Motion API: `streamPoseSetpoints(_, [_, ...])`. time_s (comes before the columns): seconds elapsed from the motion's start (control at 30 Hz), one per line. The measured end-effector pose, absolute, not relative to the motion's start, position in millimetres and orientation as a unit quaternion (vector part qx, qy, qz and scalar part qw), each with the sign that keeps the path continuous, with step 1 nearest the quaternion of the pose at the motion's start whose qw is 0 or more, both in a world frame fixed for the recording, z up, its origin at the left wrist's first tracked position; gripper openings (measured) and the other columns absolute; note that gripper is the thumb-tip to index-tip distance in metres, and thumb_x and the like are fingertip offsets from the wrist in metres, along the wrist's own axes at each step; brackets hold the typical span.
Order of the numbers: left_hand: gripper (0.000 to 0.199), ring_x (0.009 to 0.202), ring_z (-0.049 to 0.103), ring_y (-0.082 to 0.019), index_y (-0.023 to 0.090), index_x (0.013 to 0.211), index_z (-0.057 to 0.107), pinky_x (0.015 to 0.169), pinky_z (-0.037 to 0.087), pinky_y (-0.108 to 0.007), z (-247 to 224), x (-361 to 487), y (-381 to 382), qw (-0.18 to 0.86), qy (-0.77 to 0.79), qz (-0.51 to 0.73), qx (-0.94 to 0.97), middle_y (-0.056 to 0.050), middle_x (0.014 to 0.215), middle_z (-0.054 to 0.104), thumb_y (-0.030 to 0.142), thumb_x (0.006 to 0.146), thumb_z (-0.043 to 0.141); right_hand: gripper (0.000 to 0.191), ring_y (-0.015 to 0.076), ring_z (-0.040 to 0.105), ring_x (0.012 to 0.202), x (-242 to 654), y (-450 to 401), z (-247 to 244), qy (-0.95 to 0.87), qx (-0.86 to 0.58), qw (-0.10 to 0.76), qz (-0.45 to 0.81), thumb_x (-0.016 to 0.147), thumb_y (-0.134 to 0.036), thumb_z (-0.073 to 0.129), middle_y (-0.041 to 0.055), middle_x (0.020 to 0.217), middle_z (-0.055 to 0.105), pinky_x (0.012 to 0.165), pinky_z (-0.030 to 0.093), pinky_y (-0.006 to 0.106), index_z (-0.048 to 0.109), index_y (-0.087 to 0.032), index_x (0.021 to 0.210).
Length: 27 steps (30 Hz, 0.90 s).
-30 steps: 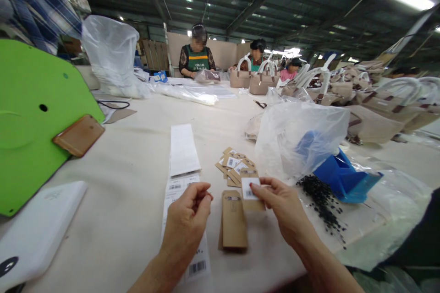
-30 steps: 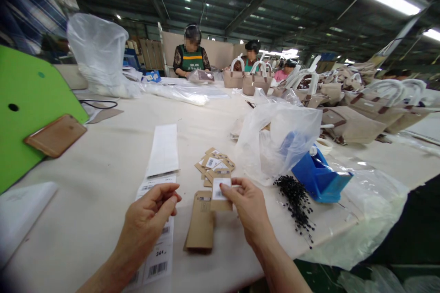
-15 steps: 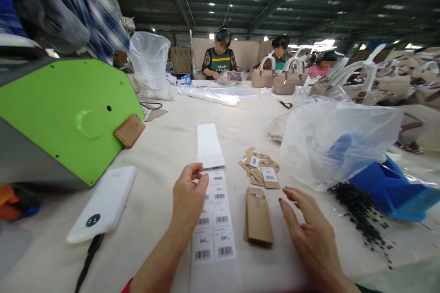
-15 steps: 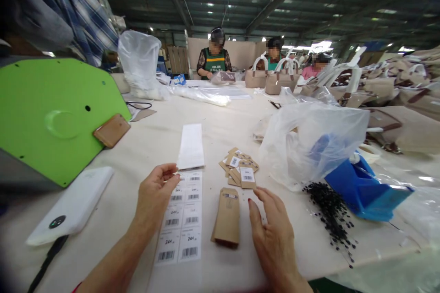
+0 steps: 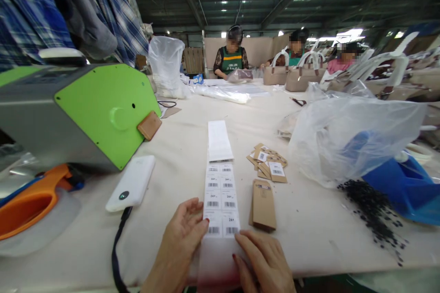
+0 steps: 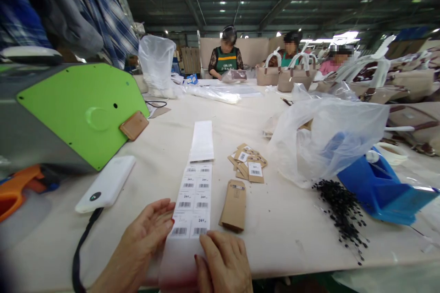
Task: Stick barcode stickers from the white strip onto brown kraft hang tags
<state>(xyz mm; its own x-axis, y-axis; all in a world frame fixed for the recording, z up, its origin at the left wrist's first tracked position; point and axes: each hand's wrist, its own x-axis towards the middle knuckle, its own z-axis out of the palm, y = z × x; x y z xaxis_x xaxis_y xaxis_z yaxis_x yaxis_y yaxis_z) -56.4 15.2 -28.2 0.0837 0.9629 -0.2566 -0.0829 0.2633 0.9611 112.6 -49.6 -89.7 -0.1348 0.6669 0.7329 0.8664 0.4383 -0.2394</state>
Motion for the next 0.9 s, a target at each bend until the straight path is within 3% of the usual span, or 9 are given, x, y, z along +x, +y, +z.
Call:
streamPoseSetpoints(0.2, [0.050, 0.085, 0.067, -0.028, 0.015, 0.098, 0.061, 0.067, 0.052, -0.033, -37, -57, -5, 0.771, 0.422, 0.370, 0.301, -0.011, 0.093, 0.071, 0.023, 0.053, 0.080, 0.031, 0.0228, 0.062, 0.098, 108, -45, -71, -0.759, -0.492, 0.411, -0.111, 0.081, -0.012, 0.053, 0.0110, 0.105, 0.066, 0.082, 0.053, 0.034, 0.057, -0.013, 0.112])
streamPoseSetpoints(0.3, [0.037, 0.081, 0.066, -0.024, 0.013, 0.092, 0.070, 0.070, 0.050, -0.029, -40, -57, -4, 0.803, 0.377, 0.323, 0.332, -0.008, 0.081, 0.071, 0.020, 0.056, 0.078, 0.036, 0.0241, 0.056, 0.111, 106, -39, -61, -0.778, -0.489, 0.384, -0.093, 0.082, -0.013, 0.049, 0.0110, 0.117, 0.062, 0.088, 0.051, 0.037, 0.054, -0.013, 0.118])
streamPoseSetpoints(0.4, [0.027, 0.078, 0.064, -0.021, 0.014, 0.087, 0.073, 0.073, 0.047, -0.027, -38, -57, -1, 0.792, 0.379, 0.322, 0.355, -0.004, 0.073, 0.070, 0.018, 0.060, 0.073, 0.039, 0.0236, 0.052, 0.117, 103, -32, -53, -0.788, -0.486, 0.374, -0.061, 0.083, -0.015, 0.048, 0.0100, 0.122, 0.060, 0.092, 0.049, 0.039, 0.052, -0.013, 0.122])
streamPoseSetpoints(0.57, [0.024, 0.079, 0.061, -0.022, 0.016, 0.084, 0.075, 0.074, 0.044, -0.028, -26, -58, 1, 0.728, 0.420, 0.335, 0.426, -0.001, 0.072, 0.068, 0.019, 0.062, 0.066, 0.037, 0.0238, 0.056, 0.111, 98, -21, -44, -0.778, -0.478, 0.409, -0.008, 0.080, -0.015, 0.048, 0.0092, 0.118, 0.062, 0.091, 0.050, 0.041, 0.057, -0.016, 0.116])
streamPoseSetpoints(0.9, [0.019, 0.070, 0.049, -0.016, 0.014, 0.076, 0.072, 0.066, 0.037, -0.023, -27, -59, 13, 0.685, 0.418, 0.329, 0.498, 0.001, 0.070, 0.060, 0.023, 0.064, 0.061, 0.024, 0.0187, 0.059, 0.105, 96, -10, -50, -0.697, -0.521, 0.451, 0.198, 0.083, -0.020, 0.056, 0.0021, 0.110, 0.066, 0.094, 0.048, 0.033, 0.065, -0.028, 0.103])
